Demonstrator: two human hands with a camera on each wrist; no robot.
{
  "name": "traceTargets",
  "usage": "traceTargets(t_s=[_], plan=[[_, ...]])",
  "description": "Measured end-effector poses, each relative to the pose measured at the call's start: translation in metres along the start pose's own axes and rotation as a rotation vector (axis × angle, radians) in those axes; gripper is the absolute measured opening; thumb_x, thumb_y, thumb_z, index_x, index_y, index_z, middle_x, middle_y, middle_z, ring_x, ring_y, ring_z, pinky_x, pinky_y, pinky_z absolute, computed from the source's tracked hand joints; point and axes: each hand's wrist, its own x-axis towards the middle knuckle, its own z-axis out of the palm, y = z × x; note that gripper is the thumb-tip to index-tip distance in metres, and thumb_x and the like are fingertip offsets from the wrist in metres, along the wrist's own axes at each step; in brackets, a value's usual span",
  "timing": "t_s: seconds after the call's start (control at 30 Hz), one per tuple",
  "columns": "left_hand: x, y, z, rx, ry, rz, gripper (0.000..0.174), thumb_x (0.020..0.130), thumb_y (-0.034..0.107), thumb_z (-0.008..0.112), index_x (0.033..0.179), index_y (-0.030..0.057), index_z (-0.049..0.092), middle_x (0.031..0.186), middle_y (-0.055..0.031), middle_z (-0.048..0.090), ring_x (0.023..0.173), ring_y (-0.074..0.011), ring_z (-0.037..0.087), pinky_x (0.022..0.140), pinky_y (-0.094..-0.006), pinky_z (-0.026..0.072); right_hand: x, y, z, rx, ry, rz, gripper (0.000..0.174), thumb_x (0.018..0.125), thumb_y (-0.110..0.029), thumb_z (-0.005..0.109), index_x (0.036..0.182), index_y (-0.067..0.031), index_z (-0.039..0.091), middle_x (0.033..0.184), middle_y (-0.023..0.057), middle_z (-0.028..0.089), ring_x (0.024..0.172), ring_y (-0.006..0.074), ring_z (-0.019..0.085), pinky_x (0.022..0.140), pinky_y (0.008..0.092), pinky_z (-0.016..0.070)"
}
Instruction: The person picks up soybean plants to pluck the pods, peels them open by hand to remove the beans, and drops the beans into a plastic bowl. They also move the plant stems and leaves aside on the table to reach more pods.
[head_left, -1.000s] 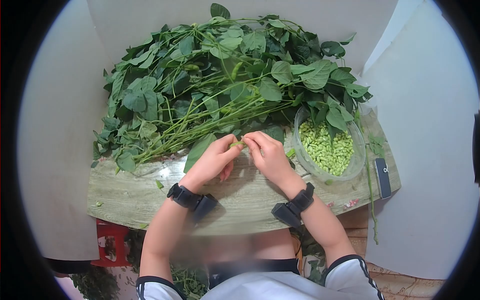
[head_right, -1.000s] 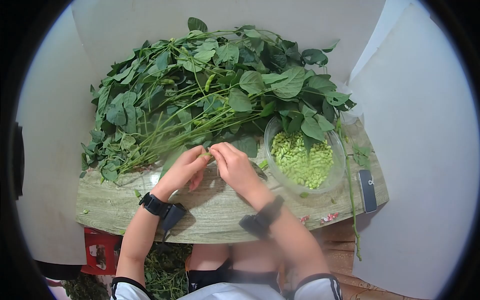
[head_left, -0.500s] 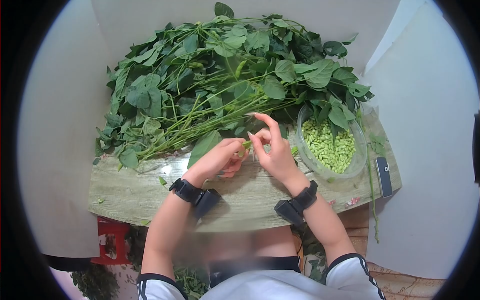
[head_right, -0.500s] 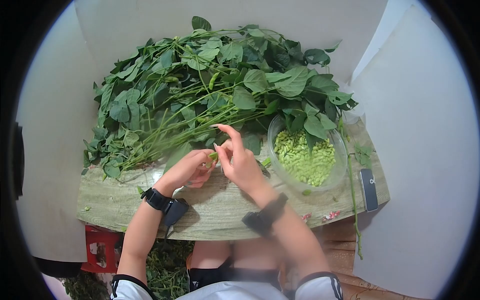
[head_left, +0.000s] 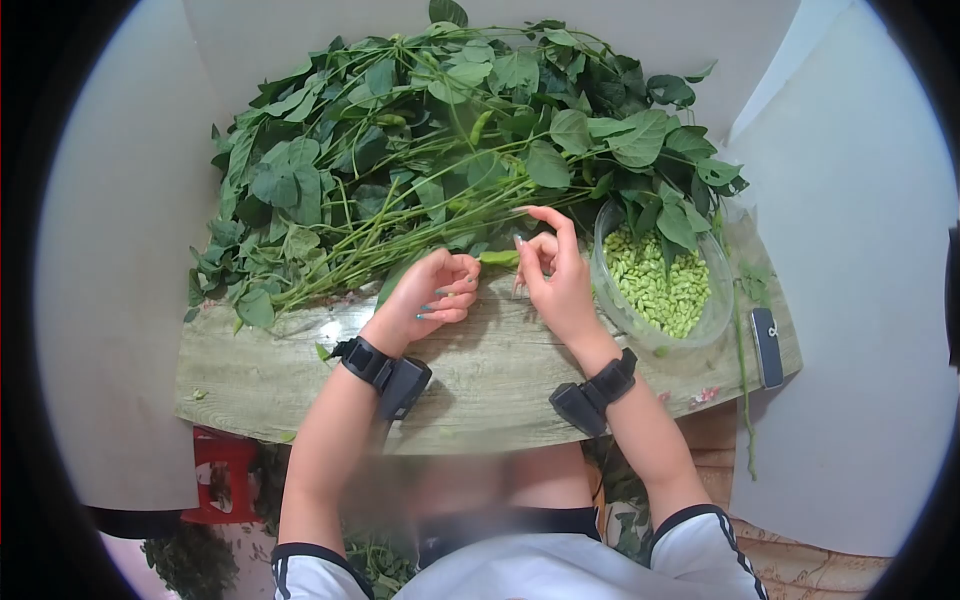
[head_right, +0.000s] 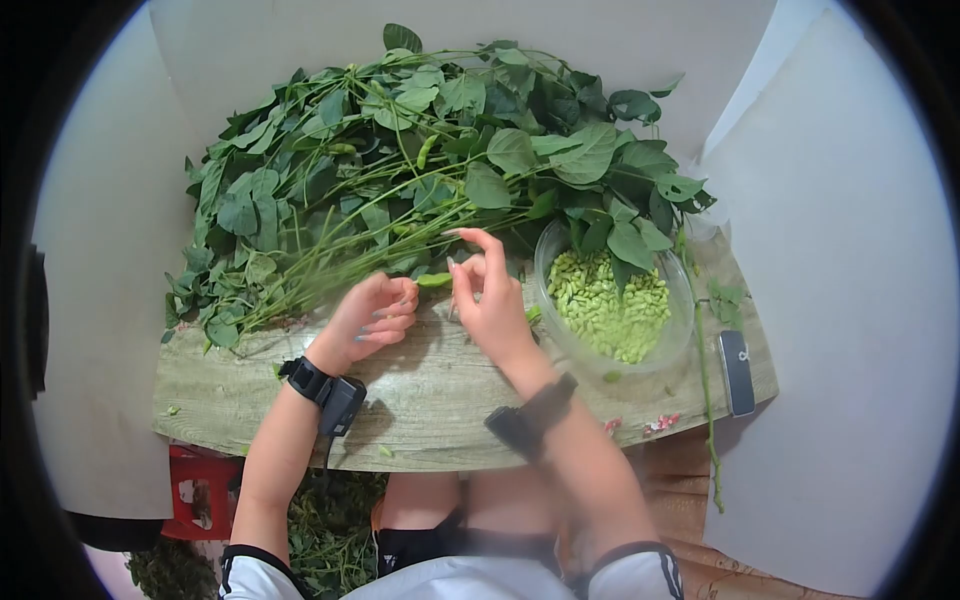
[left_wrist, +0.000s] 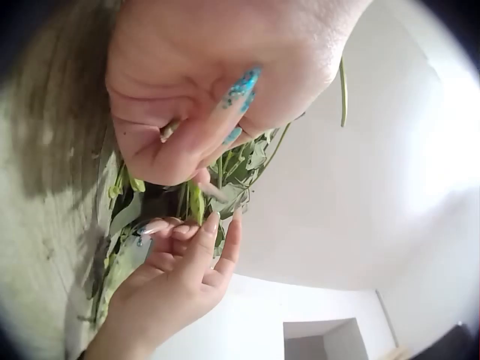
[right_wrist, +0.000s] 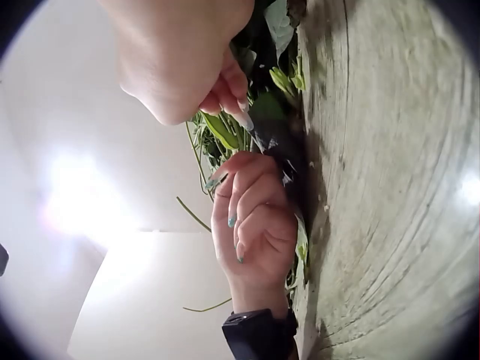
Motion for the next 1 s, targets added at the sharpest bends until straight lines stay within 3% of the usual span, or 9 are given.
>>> traceTargets(t_s=[0.17,0.3,0.37,0.47,0.57,0.63,0.77,0.9,1.0], plan=[[-0.005,0.007,0.013,0.203,-0.016,0.007,0.024,0.100,0.025,0.041,0.093,0.0066,0.054,0.067,0.0034,0.043,0.047,-0.0048,0.029,0.046,-0.0223,0.0299,-0.001,-0.004,0.002,0.049,-0.006,0.052,0.035,0.099,-0.005,0.053,0.133,-0.0059,0.043,0.067,0.0037,0.058,0.058,0.0098,0.058,0.056,0.0258,0.0460],[-0.031,0.026,0.024,0.649,0.106,0.112,0.031,0.103,0.032,0.046,0.087,0.0084,0.058,0.067,0.0084,0.046,0.053,-0.0042,0.035,0.053,-0.0206,0.0326,-0.003,0.002,0.003,0.089,-0.038,0.087,0.035,0.100,-0.006,0.053,0.133,-0.0054,0.043,0.067,0.0030,0.058,0.058,0.0089,0.057,0.056,0.0249,0.0458],[-0.056,0.027,0.059,1.171,0.324,0.259,0.030,0.101,0.031,0.054,0.086,0.0057,0.059,0.065,0.0033,0.048,0.056,-0.0105,0.043,0.055,-0.0252,0.0373,-0.001,0.006,0.005,0.135,-0.038,0.094,0.035,0.100,-0.007,0.054,0.133,-0.0053,0.043,0.067,0.0028,0.058,0.057,0.0086,0.057,0.056,0.0249,0.0457],[-0.103,-0.005,0.085,1.908,0.392,0.769,0.027,0.090,0.024,0.071,0.084,0.0028,0.056,0.074,-0.0117,0.054,0.071,-0.0275,0.055,0.062,-0.0379,0.0440,-0.005,-0.002,0.009,0.121,-0.067,0.105,0.034,0.100,-0.008,0.054,0.133,-0.0045,0.043,0.067,0.0027,0.058,0.058,0.0084,0.057,0.056,0.0244,0.0454],[-0.139,-0.049,0.081,2.077,0.266,0.458,0.041,0.086,0.041,0.073,0.086,0.0052,0.053,0.079,-0.0122,0.055,0.076,-0.0296,0.055,0.066,-0.0410,0.0473,-0.006,-0.006,0.006,0.136,-0.072,0.102,0.035,0.100,-0.009,0.054,0.133,-0.0039,0.043,0.067,0.0031,0.058,0.059,0.0083,0.057,0.055,0.0242,0.0452],[-0.148,-0.072,0.068,2.188,0.254,0.478,0.046,0.086,0.048,0.070,0.084,0.0059,0.052,0.077,-0.0108,0.055,0.076,-0.0296,0.056,0.066,-0.0398,0.0484,-0.007,-0.015,-0.002,0.250,-0.070,0.120,0.036,0.100,-0.009,0.054,0.134,-0.0045,0.044,0.068,0.0024,0.057,0.057,0.0083,0.056,0.054,0.0244,0.0447],[-0.147,-0.086,0.050,2.327,0.190,0.524,0.042,0.088,0.045,0.068,0.087,0.0050,0.054,0.074,-0.0072,0.055,0.072,-0.0254,0.058,0.063,-0.0363,0.0506,-0.039,-0.058,-0.041,0.324,-0.167,0.232,0.036,0.100,-0.008,0.055,0.134,-0.0050,0.045,0.068,0.0001,0.055,0.059,0.0078,0.055,0.056,0.0237,0.0442],[-0.136,-0.089,0.041,2.438,0.084,0.568,0.031,0.091,0.037,0.065,0.085,0.0083,0.055,0.074,-0.0046,0.056,0.072,-0.0217,0.058,0.061,-0.0330,0.0506,-0.098,-0.103,-0.101,0.117,-0.301,0.370,0.034,0.099,-0.009,0.056,0.132,-0.0054,0.051,0.070,-0.0028,0.055,0.066,0.0047,0.054,0.061,0.0203,0.0430],[-0.130,-0.083,0.040,2.430,0.010,0.611,0.026,0.093,0.032,0.063,0.083,0.0096,0.056,0.074,-0.0033,0.056,0.071,-0.0206,0.058,0.060,-0.0326,0.0511,-0.140,-0.111,-0.144,0.010,-0.285,0.409,0.027,0.098,-0.003,0.055,0.124,-0.0018,0.057,0.073,-0.0004,0.058,0.057,0.0048,0.053,0.051,0.0207,0.0428]])
